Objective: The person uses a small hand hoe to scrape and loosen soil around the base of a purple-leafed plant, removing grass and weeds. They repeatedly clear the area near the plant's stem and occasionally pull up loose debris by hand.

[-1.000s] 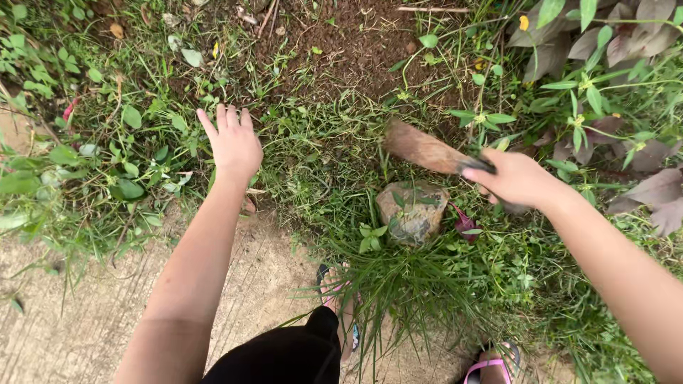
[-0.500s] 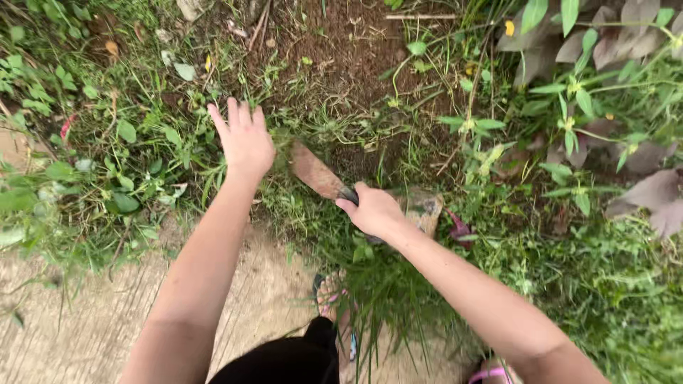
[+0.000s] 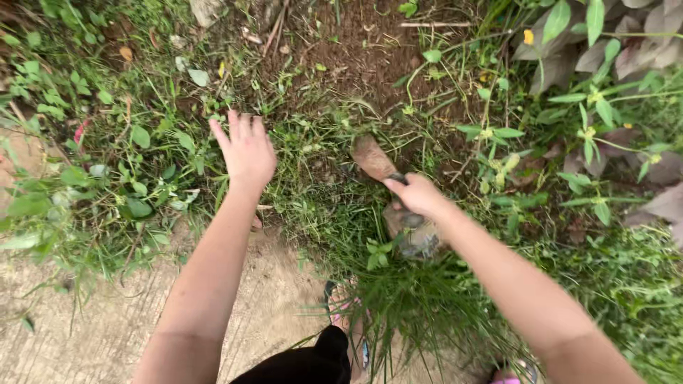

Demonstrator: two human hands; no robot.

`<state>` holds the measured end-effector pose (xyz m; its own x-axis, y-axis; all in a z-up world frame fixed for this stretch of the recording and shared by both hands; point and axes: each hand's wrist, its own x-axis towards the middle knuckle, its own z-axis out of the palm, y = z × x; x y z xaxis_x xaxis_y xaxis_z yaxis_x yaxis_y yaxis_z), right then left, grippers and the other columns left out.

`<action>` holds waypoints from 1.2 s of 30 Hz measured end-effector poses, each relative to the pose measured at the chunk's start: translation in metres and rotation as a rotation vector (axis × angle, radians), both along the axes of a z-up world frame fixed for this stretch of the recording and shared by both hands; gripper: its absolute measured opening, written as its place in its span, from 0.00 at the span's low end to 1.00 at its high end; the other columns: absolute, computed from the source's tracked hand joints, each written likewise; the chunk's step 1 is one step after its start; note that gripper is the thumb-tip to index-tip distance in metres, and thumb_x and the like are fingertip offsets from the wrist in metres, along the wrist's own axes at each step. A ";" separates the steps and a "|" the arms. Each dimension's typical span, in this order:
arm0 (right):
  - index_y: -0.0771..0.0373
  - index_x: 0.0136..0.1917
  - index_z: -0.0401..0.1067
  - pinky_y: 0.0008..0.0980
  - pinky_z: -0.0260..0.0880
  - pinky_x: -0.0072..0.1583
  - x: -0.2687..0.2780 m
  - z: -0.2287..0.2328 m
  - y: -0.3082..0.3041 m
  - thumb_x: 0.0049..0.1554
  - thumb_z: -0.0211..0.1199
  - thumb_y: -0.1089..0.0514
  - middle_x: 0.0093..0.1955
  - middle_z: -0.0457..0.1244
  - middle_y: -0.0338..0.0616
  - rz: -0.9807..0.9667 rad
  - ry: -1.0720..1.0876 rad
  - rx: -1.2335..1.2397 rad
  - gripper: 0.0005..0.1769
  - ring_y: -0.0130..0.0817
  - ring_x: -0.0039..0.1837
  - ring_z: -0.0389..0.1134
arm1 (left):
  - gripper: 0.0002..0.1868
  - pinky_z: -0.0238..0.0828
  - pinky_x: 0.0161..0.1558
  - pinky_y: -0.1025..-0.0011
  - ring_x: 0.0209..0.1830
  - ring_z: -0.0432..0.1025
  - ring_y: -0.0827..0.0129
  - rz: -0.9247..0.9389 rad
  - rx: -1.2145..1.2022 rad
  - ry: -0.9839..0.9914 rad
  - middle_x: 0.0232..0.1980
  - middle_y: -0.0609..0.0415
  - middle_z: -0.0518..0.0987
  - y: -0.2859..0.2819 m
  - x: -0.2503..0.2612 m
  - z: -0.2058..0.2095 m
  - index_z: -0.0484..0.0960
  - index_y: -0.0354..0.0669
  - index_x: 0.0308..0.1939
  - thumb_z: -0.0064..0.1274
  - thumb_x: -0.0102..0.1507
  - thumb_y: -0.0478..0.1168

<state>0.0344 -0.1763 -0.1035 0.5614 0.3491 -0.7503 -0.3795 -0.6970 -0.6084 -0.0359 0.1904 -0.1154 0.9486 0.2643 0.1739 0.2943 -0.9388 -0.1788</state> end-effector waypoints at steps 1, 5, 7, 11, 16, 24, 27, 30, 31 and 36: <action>0.68 0.60 0.69 0.46 0.70 0.44 -0.008 0.003 0.013 0.65 0.58 0.42 0.39 0.63 0.50 -0.142 0.143 0.202 0.25 0.45 0.41 0.66 | 0.27 0.21 0.73 0.34 0.80 0.51 0.46 0.000 0.001 0.011 0.71 0.39 0.69 -0.002 0.000 0.002 0.72 0.38 0.68 0.41 0.67 0.46; 0.63 0.59 0.69 0.40 0.75 0.50 -0.043 0.074 0.033 0.63 0.54 0.36 0.45 0.69 0.45 0.503 -0.278 -0.228 0.28 0.37 0.46 0.72 | 0.25 0.21 0.76 0.34 0.81 0.52 0.45 0.003 -0.090 -0.096 0.72 0.39 0.70 0.002 0.007 0.018 0.72 0.36 0.70 0.41 0.70 0.42; 0.61 0.60 0.68 0.42 0.76 0.51 -0.062 0.115 0.024 0.64 0.52 0.34 0.44 0.70 0.49 0.592 -0.235 -0.349 0.29 0.41 0.45 0.73 | 0.22 0.22 0.78 0.33 0.82 0.52 0.45 0.011 -0.126 -0.104 0.72 0.39 0.71 0.005 0.000 0.025 0.73 0.35 0.69 0.40 0.72 0.38; 0.53 0.66 0.68 0.47 0.74 0.58 -0.047 0.163 -0.037 0.59 0.54 0.31 0.50 0.71 0.48 0.493 -0.374 -0.481 0.32 0.45 0.53 0.74 | 0.23 0.23 0.76 0.32 0.80 0.53 0.42 0.000 -0.157 -0.164 0.71 0.36 0.71 0.009 -0.010 0.026 0.74 0.33 0.68 0.42 0.71 0.40; 0.68 0.58 0.72 0.48 0.73 0.59 0.022 0.113 -0.079 0.63 0.56 0.31 0.51 0.70 0.59 0.573 -0.537 -0.632 0.35 0.53 0.55 0.73 | 0.23 0.23 0.76 0.33 0.80 0.54 0.41 -0.010 -0.120 -0.129 0.70 0.36 0.70 0.016 -0.014 0.011 0.74 0.33 0.68 0.41 0.73 0.42; 0.61 0.55 0.67 0.38 0.72 0.45 -0.003 -0.014 -0.089 0.60 0.66 0.40 0.41 0.66 0.39 -0.419 0.128 0.055 0.24 0.33 0.41 0.69 | 0.24 0.21 0.75 0.34 0.80 0.51 0.43 0.020 -0.107 -0.060 0.70 0.37 0.70 -0.015 0.025 0.002 0.74 0.34 0.66 0.39 0.71 0.43; 0.59 0.49 0.65 0.35 0.66 0.34 -0.017 -0.012 -0.101 0.61 0.64 0.39 0.31 0.62 0.40 -0.613 0.414 0.325 0.22 0.32 0.30 0.63 | 0.24 0.23 0.75 0.35 0.79 0.51 0.45 -0.025 -0.072 -0.055 0.69 0.37 0.70 -0.038 0.037 0.006 0.74 0.35 0.65 0.40 0.69 0.44; 0.64 0.51 0.66 0.37 0.66 0.33 -0.032 0.030 -0.104 0.60 0.61 0.41 0.30 0.61 0.41 -0.424 0.155 0.144 0.23 0.35 0.29 0.64 | 0.23 0.25 0.76 0.34 0.80 0.52 0.44 -0.071 -0.117 -0.094 0.69 0.38 0.70 -0.049 0.039 0.016 0.73 0.35 0.65 0.41 0.71 0.44; 0.66 0.51 0.66 0.38 0.66 0.33 -0.036 0.048 -0.112 0.60 0.61 0.42 0.29 0.60 0.40 -0.376 0.101 0.063 0.23 0.35 0.29 0.64 | 0.22 0.26 0.77 0.33 0.80 0.52 0.43 -0.085 -0.150 -0.106 0.70 0.38 0.71 -0.050 0.035 0.018 0.73 0.35 0.67 0.41 0.72 0.43; 0.72 0.51 0.71 0.38 0.73 0.37 -0.022 0.082 -0.129 0.62 0.59 0.39 0.32 0.66 0.50 -0.130 -0.073 -0.231 0.30 0.38 0.31 0.69 | 0.23 0.26 0.76 0.34 0.78 0.54 0.43 -0.091 -0.078 -0.092 0.69 0.38 0.71 -0.040 0.032 0.013 0.73 0.34 0.66 0.42 0.70 0.44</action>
<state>0.0126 -0.3057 -0.0218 0.6456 0.0950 -0.7577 -0.4361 -0.7686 -0.4680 -0.0042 0.1501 -0.1028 0.9503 0.1938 0.2436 0.2189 -0.9725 -0.0801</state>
